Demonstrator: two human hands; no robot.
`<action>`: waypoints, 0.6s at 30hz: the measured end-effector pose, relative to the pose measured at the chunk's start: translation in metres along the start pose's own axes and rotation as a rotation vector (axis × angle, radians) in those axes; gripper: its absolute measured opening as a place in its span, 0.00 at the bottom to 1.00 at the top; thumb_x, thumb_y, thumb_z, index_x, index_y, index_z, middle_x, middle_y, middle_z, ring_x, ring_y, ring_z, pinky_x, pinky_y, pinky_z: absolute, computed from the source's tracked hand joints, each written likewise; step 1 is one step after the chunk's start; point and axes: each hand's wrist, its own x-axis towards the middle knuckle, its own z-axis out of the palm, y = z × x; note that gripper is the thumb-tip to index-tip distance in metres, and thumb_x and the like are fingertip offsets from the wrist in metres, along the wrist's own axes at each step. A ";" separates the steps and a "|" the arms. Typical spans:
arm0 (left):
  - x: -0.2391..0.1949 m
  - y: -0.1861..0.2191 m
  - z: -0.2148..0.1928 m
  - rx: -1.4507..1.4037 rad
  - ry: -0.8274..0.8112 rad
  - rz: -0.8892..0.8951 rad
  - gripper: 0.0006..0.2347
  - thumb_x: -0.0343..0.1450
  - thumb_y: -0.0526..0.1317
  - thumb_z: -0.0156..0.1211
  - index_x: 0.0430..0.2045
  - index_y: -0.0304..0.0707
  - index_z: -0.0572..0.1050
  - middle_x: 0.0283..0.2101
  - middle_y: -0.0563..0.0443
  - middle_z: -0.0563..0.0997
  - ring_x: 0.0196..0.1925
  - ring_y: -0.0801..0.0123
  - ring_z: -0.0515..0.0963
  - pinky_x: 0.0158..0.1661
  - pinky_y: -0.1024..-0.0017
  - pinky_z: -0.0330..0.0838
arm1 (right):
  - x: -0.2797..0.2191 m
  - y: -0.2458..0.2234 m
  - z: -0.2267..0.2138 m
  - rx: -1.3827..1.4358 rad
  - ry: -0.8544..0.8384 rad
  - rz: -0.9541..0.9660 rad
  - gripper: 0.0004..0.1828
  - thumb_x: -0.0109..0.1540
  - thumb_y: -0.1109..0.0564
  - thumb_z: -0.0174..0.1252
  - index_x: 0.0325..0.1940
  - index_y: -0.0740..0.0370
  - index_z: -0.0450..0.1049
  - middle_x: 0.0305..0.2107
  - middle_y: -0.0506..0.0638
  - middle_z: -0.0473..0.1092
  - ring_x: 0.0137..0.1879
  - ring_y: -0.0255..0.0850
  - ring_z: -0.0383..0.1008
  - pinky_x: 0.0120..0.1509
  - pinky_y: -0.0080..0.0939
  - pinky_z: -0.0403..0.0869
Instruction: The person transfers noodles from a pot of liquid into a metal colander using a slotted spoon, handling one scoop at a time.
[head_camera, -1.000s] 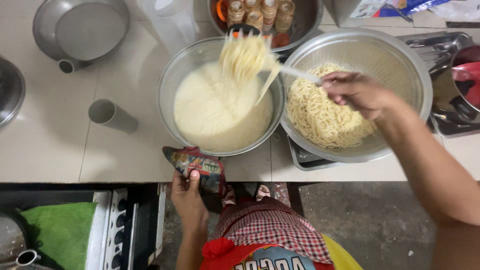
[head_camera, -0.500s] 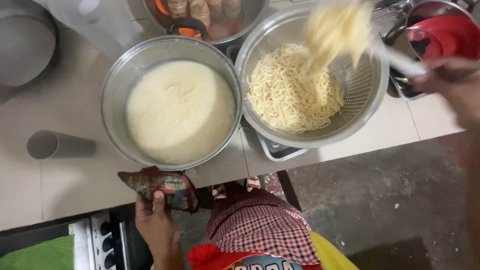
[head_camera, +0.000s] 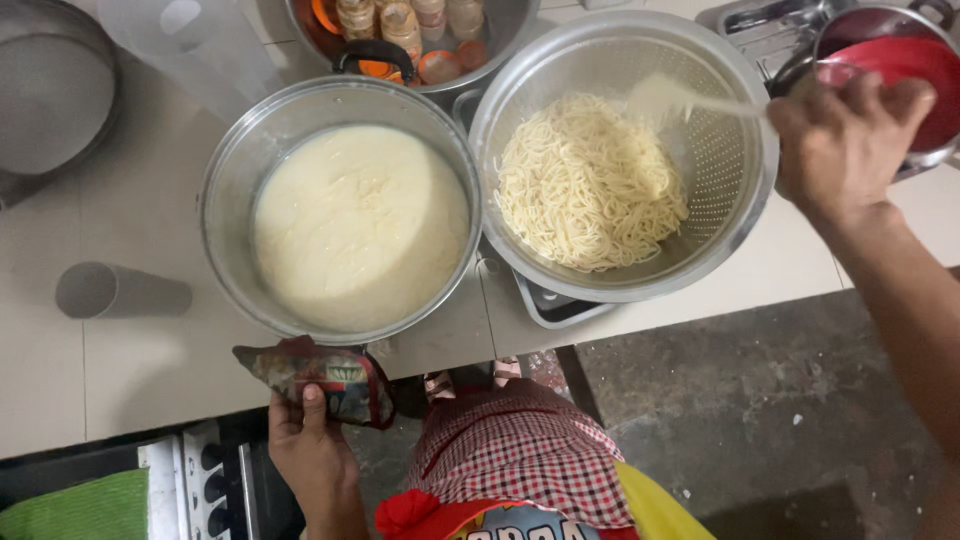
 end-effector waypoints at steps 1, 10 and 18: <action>0.000 -0.001 0.000 -0.003 0.005 0.001 0.18 0.76 0.30 0.56 0.62 0.25 0.67 0.53 0.46 0.78 0.53 0.67 0.79 0.53 0.68 0.76 | 0.001 0.003 0.004 0.005 -0.001 0.004 0.07 0.72 0.48 0.55 0.44 0.39 0.80 0.47 0.37 0.78 0.53 0.35 0.70 0.72 0.49 0.49; 0.003 -0.009 -0.003 -0.022 -0.015 0.040 0.19 0.74 0.29 0.57 0.61 0.27 0.68 0.51 0.47 0.79 0.49 0.69 0.79 0.52 0.69 0.74 | -0.002 -0.003 0.015 0.613 -0.344 0.438 0.06 0.67 0.50 0.67 0.44 0.51 0.85 0.28 0.51 0.78 0.33 0.44 0.72 0.59 0.64 0.61; -0.002 0.003 0.009 -0.099 -0.005 -0.026 0.19 0.73 0.30 0.58 0.60 0.28 0.68 0.50 0.44 0.80 0.50 0.63 0.81 0.52 0.65 0.78 | -0.020 -0.008 0.052 1.792 -1.025 0.988 0.18 0.72 0.50 0.52 0.57 0.66 0.77 0.27 0.47 0.66 0.27 0.34 0.60 0.32 0.36 0.62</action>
